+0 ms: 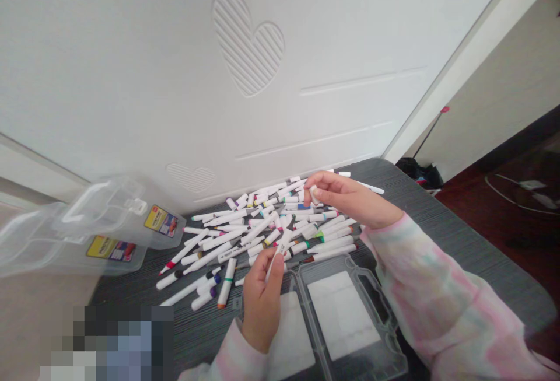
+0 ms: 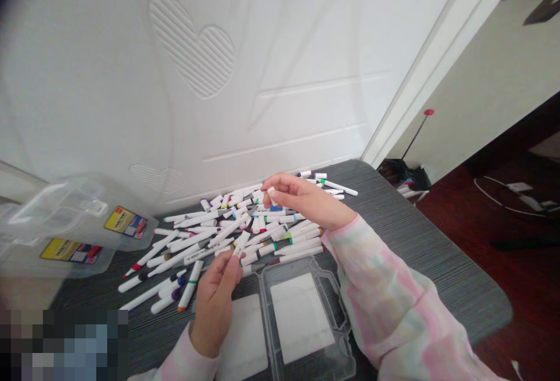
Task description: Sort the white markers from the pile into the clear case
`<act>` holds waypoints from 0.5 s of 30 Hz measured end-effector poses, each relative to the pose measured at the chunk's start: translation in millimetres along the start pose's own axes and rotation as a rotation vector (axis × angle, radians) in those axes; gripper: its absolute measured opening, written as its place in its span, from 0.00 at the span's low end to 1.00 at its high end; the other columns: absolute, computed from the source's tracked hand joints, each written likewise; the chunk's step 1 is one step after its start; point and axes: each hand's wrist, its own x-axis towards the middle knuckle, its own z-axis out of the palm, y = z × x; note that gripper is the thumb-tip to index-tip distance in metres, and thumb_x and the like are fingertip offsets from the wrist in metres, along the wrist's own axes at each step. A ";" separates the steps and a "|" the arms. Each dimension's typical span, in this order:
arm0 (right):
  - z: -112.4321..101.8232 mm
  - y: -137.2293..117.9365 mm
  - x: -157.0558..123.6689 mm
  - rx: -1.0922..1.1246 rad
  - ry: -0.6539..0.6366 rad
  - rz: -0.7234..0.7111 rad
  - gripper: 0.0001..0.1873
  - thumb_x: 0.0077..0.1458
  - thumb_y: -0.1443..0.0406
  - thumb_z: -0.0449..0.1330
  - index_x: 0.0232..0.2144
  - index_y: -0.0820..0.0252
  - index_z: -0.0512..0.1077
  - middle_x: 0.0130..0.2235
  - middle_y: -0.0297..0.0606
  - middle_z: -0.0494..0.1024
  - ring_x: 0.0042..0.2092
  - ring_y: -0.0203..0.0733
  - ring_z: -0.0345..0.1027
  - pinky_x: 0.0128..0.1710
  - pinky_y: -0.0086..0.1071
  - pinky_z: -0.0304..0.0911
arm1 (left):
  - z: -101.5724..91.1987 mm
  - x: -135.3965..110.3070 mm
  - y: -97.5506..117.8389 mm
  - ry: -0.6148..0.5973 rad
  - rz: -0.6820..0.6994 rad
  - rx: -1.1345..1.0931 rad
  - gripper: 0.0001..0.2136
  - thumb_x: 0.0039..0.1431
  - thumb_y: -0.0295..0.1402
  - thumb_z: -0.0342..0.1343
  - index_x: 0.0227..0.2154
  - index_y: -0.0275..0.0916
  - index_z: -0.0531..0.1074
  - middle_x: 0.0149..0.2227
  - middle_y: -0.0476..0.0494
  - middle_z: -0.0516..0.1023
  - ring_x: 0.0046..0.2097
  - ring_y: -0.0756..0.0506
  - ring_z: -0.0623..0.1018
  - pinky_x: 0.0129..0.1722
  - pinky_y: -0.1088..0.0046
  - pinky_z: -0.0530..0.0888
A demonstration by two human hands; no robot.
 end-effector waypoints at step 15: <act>14.6 7.1 7.2 0.135 -0.053 0.088 0.07 0.51 0.62 0.55 0.30 0.61 0.62 0.26 0.31 0.72 0.29 0.30 0.61 0.31 0.26 0.53 | -1.7 -2.3 3.3 -0.012 0.042 0.063 0.11 0.55 0.39 0.46 0.32 0.37 0.68 0.26 0.50 0.70 0.29 0.50 0.67 0.28 0.77 0.61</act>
